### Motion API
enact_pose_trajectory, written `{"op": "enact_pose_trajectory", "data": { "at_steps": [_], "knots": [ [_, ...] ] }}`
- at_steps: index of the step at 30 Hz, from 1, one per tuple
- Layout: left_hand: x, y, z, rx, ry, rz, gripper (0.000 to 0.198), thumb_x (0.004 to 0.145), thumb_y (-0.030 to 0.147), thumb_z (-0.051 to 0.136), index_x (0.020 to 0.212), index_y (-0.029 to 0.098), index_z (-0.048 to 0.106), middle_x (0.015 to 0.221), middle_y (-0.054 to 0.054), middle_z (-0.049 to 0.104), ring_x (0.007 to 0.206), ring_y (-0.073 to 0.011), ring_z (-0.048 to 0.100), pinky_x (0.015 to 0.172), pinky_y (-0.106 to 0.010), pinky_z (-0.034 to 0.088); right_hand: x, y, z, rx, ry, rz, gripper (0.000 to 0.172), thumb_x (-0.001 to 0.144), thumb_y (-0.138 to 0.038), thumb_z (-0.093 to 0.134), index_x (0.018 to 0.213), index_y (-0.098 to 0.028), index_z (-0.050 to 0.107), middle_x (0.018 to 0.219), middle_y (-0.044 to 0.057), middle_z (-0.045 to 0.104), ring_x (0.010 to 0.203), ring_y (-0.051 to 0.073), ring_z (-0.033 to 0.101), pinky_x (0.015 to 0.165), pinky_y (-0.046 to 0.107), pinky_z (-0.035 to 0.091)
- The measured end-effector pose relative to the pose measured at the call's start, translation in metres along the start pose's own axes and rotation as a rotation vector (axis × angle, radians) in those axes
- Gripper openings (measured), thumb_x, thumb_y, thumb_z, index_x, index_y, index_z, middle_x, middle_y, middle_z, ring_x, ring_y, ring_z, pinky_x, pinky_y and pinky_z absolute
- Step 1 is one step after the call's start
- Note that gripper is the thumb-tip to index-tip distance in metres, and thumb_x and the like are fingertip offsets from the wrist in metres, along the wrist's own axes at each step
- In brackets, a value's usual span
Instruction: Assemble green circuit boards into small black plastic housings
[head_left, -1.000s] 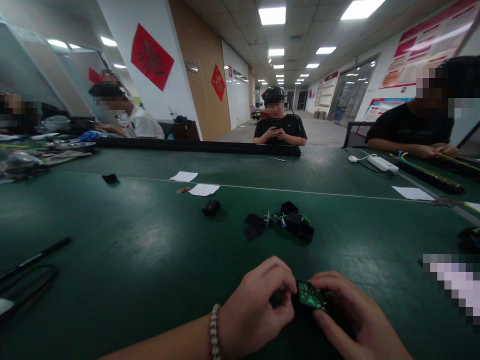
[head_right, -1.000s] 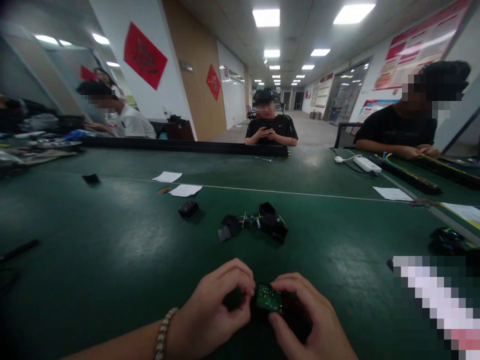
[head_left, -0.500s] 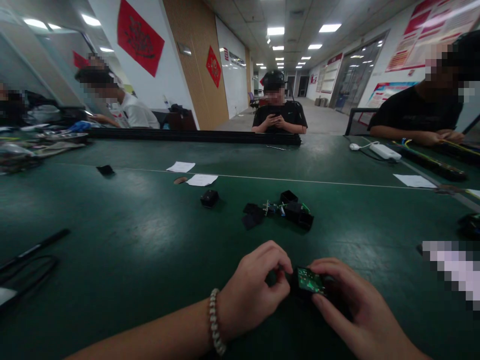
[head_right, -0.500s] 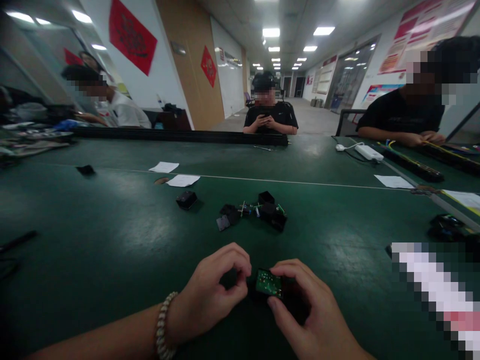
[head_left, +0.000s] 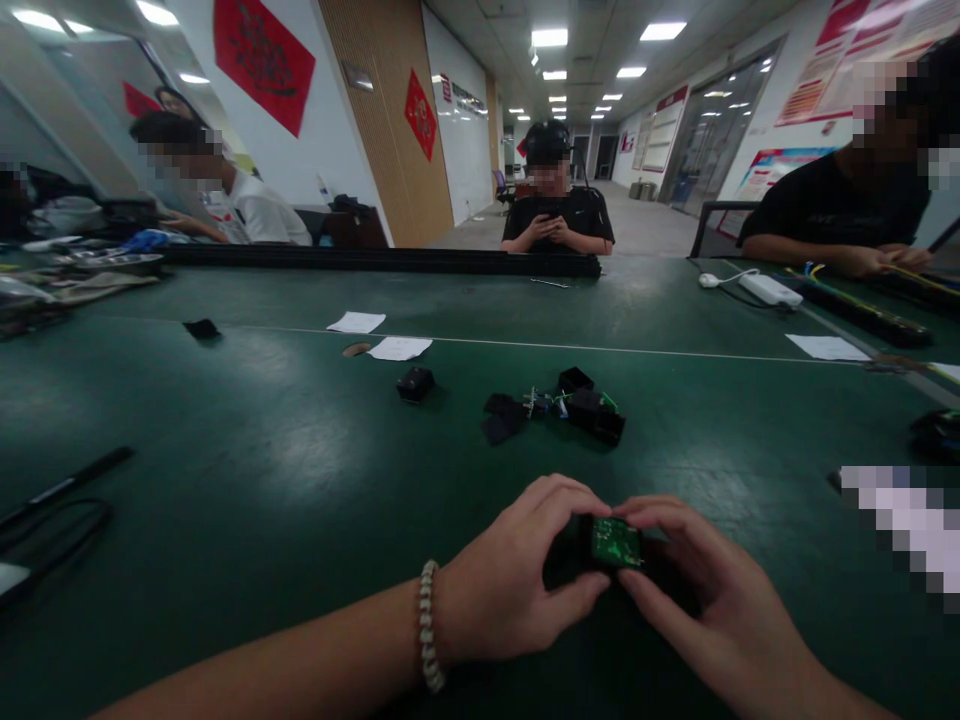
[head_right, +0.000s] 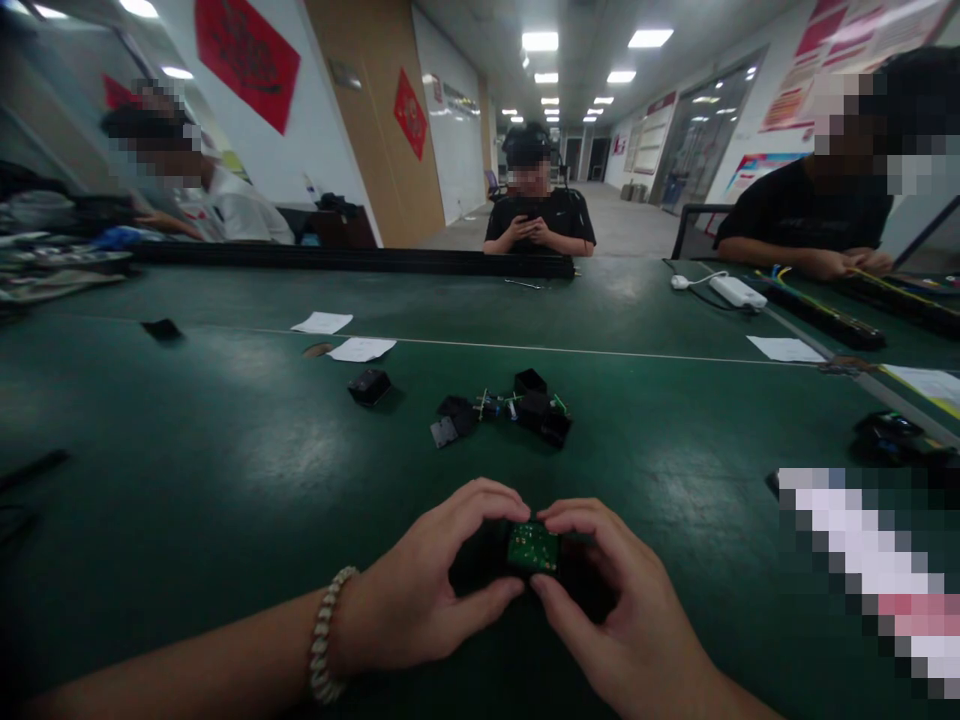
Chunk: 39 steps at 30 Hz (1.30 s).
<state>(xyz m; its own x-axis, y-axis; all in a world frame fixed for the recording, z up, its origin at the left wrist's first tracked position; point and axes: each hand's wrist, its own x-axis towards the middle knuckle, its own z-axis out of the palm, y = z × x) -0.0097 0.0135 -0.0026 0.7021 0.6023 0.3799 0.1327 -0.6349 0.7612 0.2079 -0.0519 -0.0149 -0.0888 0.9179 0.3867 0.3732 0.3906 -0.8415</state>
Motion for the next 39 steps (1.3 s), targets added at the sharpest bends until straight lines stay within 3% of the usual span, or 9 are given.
{"op": "enact_pose_trajectory", "data": {
  "at_steps": [15, 39],
  "knots": [
    [0.0007, -0.0021, 0.0009, 0.014, 0.06, 0.031, 0.034, 0.087, 0.009, 0.073, 0.119, 0.02, 0.064, 0.123, -0.01, 0.068, 0.113, -0.0221, 0.067, 0.099, -0.039, 0.058, -0.0035, -0.0029, -0.0042, 0.037, -0.001, -0.001, 0.027, 0.092, -0.01, 0.064, 0.113, -0.027, 0.067, 0.12, 0.01, 0.074, 0.111, 0.024, 0.076, 0.089, 0.034, 0.068],
    [-0.0017, -0.0062, 0.0035, 0.006, 0.081, 0.009, 0.036, 0.08, 0.004, 0.076, 0.111, 0.02, 0.066, 0.116, -0.006, 0.069, 0.106, -0.0183, 0.069, 0.094, -0.03, 0.057, 0.0044, 0.0009, -0.0035, 0.039, -0.034, 0.06, 0.02, 0.089, -0.012, 0.066, 0.102, -0.024, 0.076, 0.108, 0.008, 0.08, 0.095, 0.02, 0.082, 0.08, 0.023, 0.068]
  ]
}}
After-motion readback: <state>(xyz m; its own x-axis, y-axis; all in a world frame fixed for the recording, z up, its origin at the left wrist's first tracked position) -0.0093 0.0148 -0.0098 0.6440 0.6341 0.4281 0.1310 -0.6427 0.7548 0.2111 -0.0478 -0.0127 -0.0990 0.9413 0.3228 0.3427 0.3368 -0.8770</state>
